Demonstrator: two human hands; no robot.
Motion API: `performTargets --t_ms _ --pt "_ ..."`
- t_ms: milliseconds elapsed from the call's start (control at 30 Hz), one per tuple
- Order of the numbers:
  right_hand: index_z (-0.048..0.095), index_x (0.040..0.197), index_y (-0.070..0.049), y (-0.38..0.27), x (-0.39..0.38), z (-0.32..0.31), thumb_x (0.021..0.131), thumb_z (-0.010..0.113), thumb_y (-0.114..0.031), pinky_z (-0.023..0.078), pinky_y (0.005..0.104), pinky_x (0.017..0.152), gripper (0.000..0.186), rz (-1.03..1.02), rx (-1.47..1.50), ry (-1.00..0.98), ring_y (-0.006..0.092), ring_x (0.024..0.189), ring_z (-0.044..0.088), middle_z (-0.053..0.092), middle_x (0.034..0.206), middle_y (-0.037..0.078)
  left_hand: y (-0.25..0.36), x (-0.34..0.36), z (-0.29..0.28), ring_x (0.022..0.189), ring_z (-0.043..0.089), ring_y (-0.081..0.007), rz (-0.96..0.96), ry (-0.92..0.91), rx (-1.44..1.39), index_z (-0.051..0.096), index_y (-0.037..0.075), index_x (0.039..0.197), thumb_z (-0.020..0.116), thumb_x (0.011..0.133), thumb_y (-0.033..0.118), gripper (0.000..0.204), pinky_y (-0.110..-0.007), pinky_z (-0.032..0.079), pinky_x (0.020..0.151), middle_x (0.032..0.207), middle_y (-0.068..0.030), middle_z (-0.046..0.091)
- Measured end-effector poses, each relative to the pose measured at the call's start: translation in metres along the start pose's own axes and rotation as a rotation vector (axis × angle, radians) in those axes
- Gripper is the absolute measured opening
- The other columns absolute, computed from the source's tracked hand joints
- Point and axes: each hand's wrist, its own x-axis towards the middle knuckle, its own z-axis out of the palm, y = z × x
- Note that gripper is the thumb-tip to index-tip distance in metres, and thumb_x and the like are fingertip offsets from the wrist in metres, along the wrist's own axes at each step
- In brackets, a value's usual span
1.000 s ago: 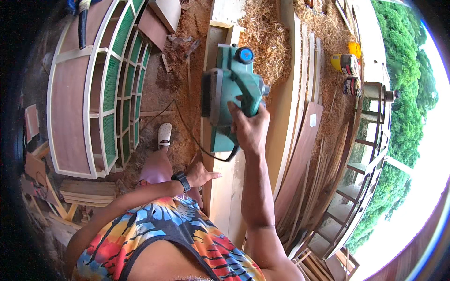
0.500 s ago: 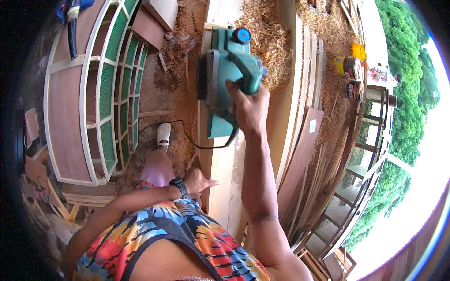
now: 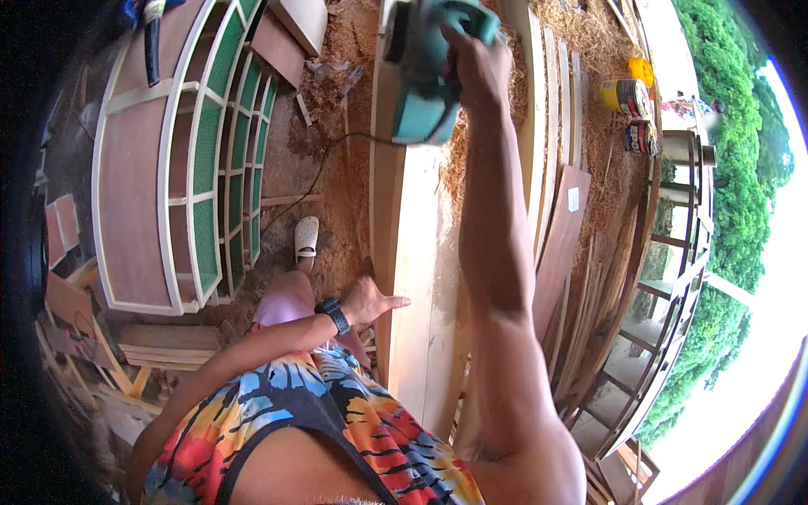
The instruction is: Planing a long wooden beam with a power planer and marking dimensions with a pencil.
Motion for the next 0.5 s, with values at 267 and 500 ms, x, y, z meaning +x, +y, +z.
performTargets --t_ms 267,500 --pt "0.065 0.102 -0.001 0.004 -0.286 -0.121 0.081 0.075 -0.018 0.039 0.0265 0.047 0.028 0.329 -0.067 0.094 0.0109 0.049 0.051 0.057 0.065 0.001 -0.018 0.026 -0.064 0.111 0.066 -0.0441 0.089 0.164 0.273 0.048 -0.008 0.138 0.069 0.09 0.031 0.066 -0.047 0.055 0.093 0.121 -0.0325 0.065" --pt "0.062 0.09 0.001 -0.004 -0.51 -0.203 0.079 0.078 -0.013 0.041 0.0272 0.045 0.024 0.559 -0.075 0.345 0.0123 0.047 0.054 0.059 0.064 0.003 0.025 0.083 -0.01 0.149 0.025 -0.0443 0.545 0.594 0.477 0.012 -0.008 0.157 0.057 0.095 0.032 0.086 -0.055 0.013 0.124 0.159 -0.0344 0.023"
